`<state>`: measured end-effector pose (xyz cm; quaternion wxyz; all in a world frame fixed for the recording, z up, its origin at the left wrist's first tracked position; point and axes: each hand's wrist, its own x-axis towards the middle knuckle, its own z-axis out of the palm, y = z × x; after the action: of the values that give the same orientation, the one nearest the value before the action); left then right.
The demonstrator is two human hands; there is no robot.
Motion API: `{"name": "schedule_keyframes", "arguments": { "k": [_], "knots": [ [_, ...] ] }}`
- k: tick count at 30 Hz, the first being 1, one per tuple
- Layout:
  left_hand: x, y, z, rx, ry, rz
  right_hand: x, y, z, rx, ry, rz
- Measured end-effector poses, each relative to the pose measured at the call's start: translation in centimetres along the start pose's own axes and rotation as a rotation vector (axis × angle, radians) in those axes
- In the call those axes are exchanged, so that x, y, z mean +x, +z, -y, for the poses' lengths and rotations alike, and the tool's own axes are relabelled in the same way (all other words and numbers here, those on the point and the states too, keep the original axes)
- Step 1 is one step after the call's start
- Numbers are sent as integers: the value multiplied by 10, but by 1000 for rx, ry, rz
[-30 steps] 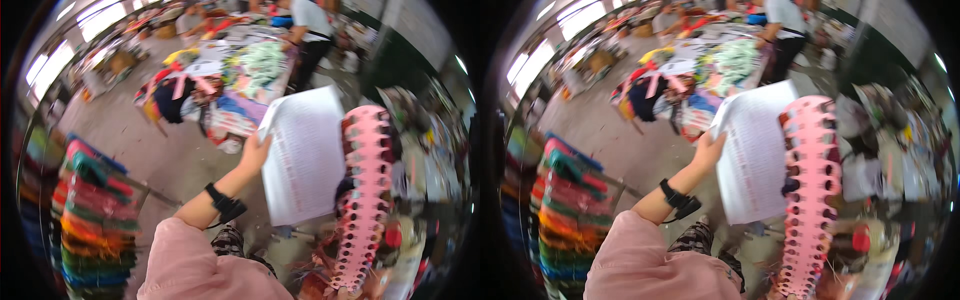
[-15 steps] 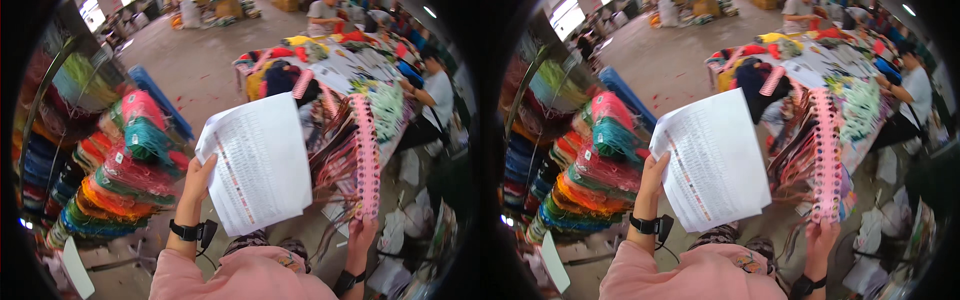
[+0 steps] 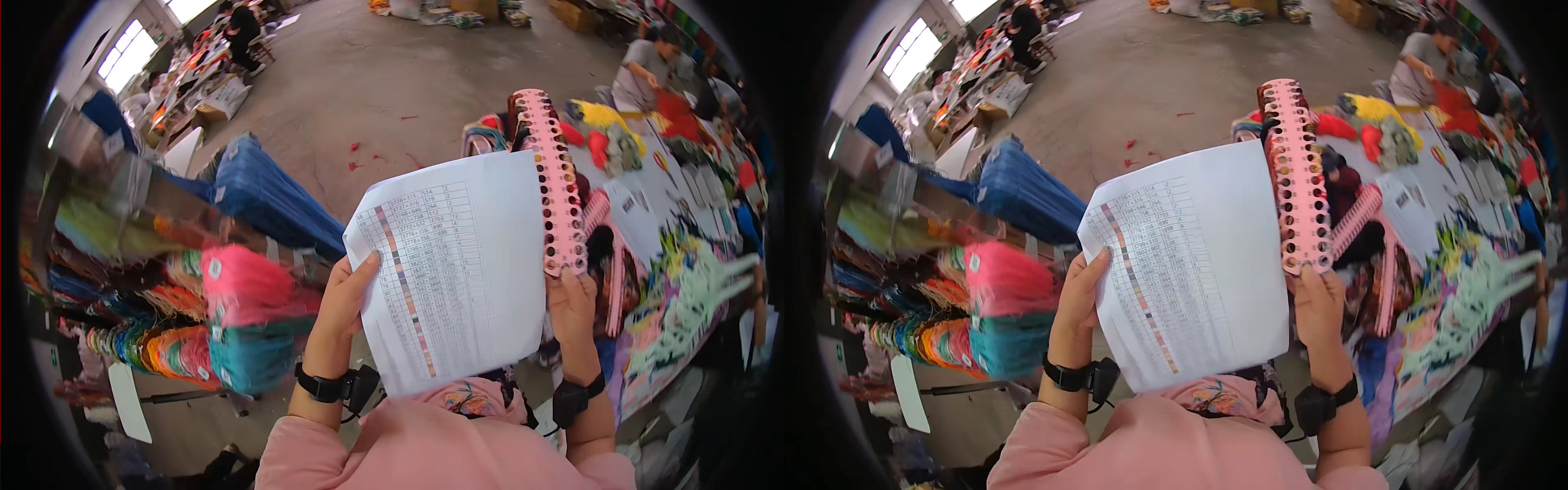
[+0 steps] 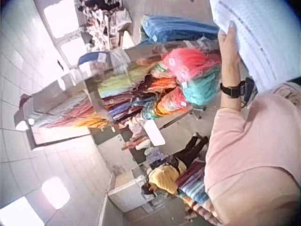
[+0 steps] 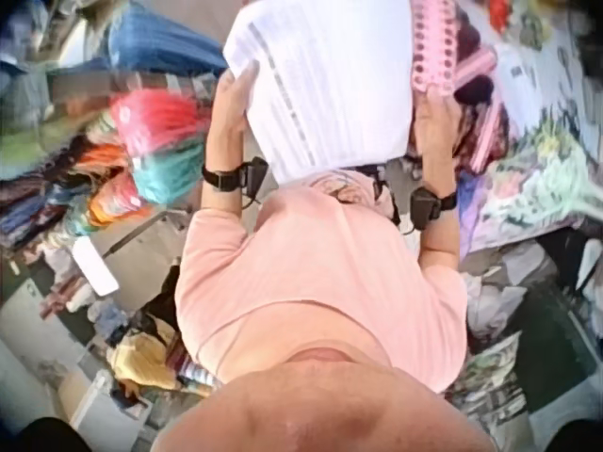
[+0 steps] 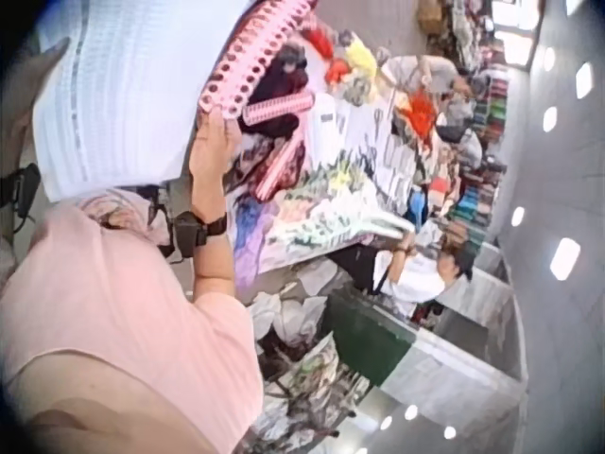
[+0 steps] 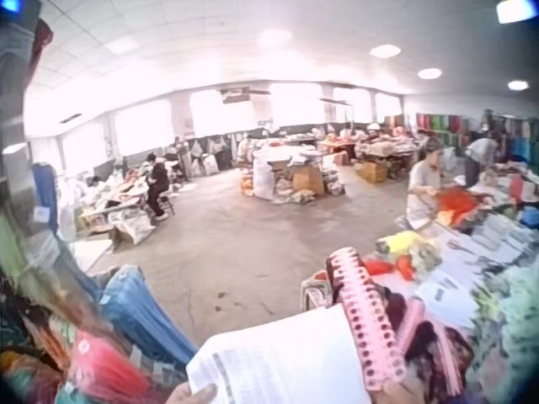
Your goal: The person references a paper list and a pink thread organizer while selecting specific bundles of thread from a storage rack. They pull individual strands from the bundles, thread them through the holes in the organizer, and tie them in place.
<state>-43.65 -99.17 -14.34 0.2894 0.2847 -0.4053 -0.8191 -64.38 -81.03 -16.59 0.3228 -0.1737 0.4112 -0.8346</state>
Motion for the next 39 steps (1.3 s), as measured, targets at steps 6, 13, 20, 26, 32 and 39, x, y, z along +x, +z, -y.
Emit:
{"name": "schedule_keyframes", "arguments": {
  "k": [6,13,20,26,32,39],
  "knots": [
    [98,2,-35,-93,62,-153,145,31,-30,-48,244,121],
    [225,-43,-67,-209,208,-227,300,96,-102,-41,255,167],
    [341,-95,-123,-214,288,-339,444,170,-166,-129,249,283],
    [413,-147,-176,-250,351,-524,547,264,-234,-138,313,376],
    [481,-205,-225,-230,504,-714,660,350,-314,-67,499,621],
    [531,-263,-288,-276,671,-990,779,470,-384,-123,579,938]
  ]
}}
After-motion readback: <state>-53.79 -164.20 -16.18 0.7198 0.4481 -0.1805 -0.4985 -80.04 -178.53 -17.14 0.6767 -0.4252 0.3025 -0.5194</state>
